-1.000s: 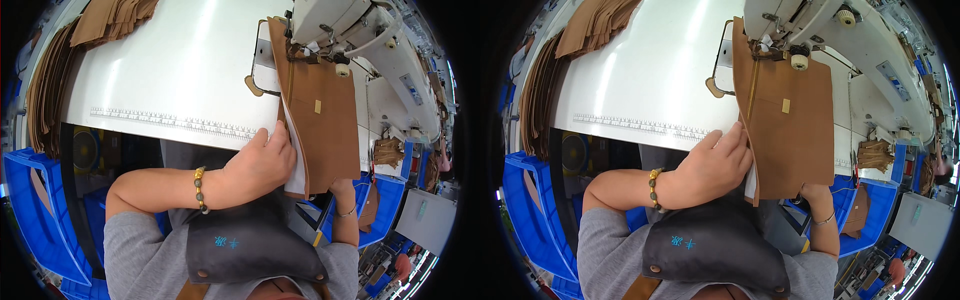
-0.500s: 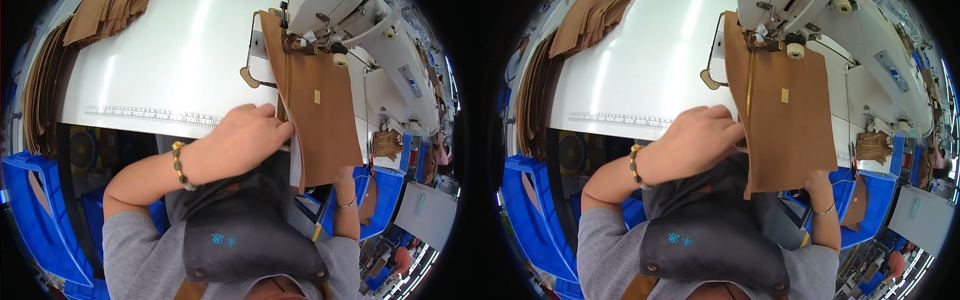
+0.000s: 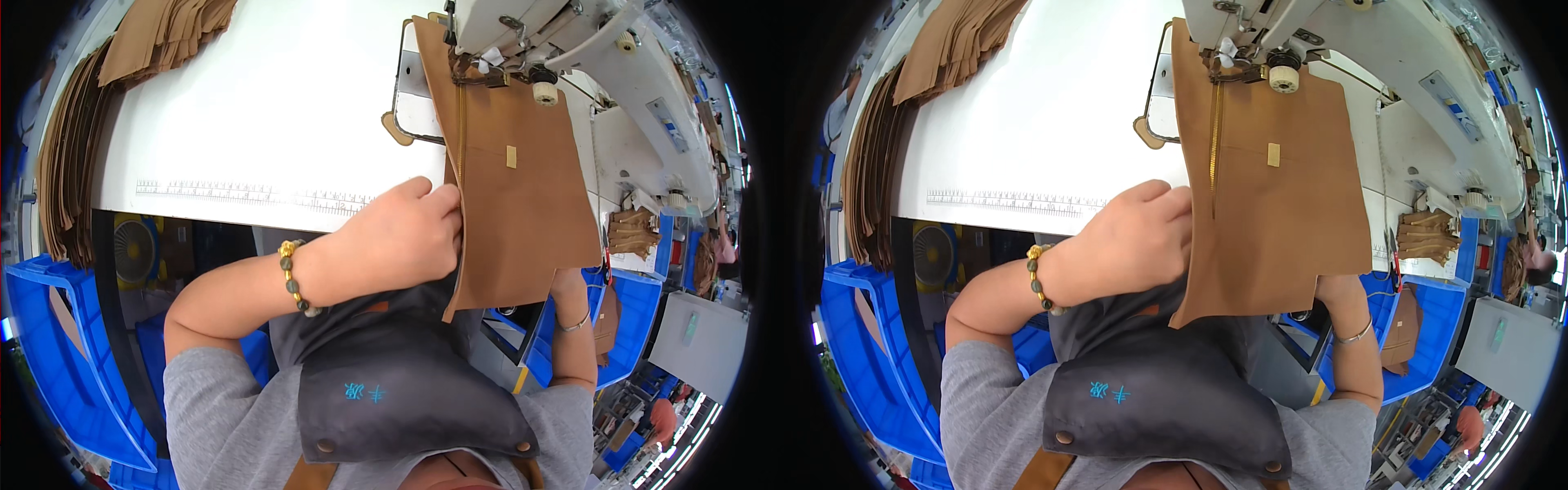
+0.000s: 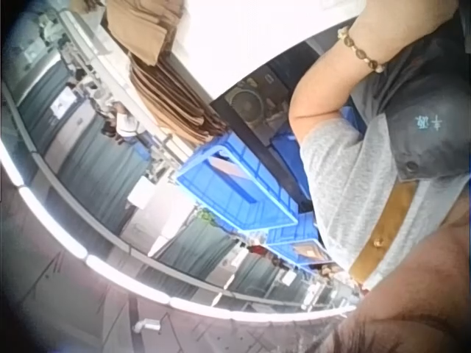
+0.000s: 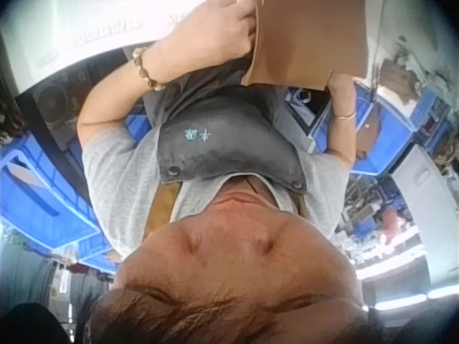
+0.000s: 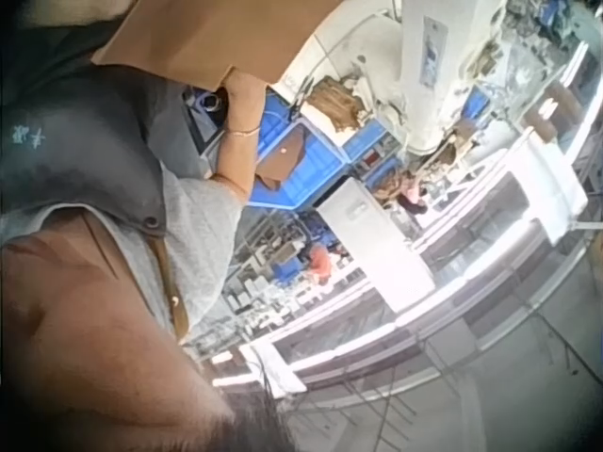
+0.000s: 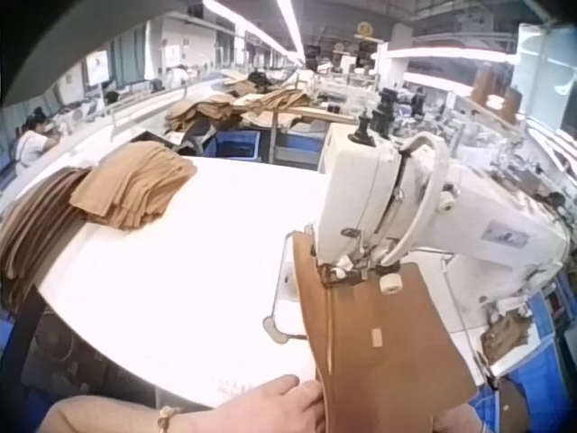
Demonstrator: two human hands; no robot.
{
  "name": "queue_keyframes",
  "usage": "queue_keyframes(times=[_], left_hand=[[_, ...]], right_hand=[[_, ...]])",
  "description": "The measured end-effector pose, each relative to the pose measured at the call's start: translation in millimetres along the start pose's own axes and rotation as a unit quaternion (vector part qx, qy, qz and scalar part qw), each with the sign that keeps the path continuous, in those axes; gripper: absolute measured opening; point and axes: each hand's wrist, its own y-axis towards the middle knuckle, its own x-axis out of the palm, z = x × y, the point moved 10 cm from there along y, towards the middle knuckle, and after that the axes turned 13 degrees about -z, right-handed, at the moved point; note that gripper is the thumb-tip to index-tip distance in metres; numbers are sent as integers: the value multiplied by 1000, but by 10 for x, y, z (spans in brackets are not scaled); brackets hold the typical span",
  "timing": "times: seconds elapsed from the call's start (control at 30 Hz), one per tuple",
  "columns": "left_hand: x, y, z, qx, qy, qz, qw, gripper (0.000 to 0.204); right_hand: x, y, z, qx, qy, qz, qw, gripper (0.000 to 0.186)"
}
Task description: Sew a zipper and panel onto a leather bag using an industrial sewing machine.
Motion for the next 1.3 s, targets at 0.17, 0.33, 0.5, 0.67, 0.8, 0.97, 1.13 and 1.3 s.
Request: queue_keyframes(times=[0.17,0.33,0.5,0.67,0.8,0.97,1.13,1.3], left_hand=[[48,10,188,20,83,-43,995,7],[31,3,173,21,71,-52,996,8],[31,-23,195,19,73,-36,996,9],[87,-113,93,-8,-35,-52,998,23],[26,-217,56,-9,-49,0,999,28],[27,-351,-61,-38,-112,2,993,28],[-164,-554,-726,-189,-174,57,965,28],[-43,-290,-747,-221,-74,-9,972,47]], right_hand=[[-27,174,144,18,8,-6,1000,23],[-69,265,255,32,18,-6,999,22],[-142,326,367,56,26,2,998,21],[-813,229,452,178,57,140,972,19],[-869,289,-178,123,66,167,976,21],[45,522,-1001,2,64,-67,996,52],[59,499,-1117,-34,15,-33,999,61],[16,534,-1142,-57,14,-39,998,60]])
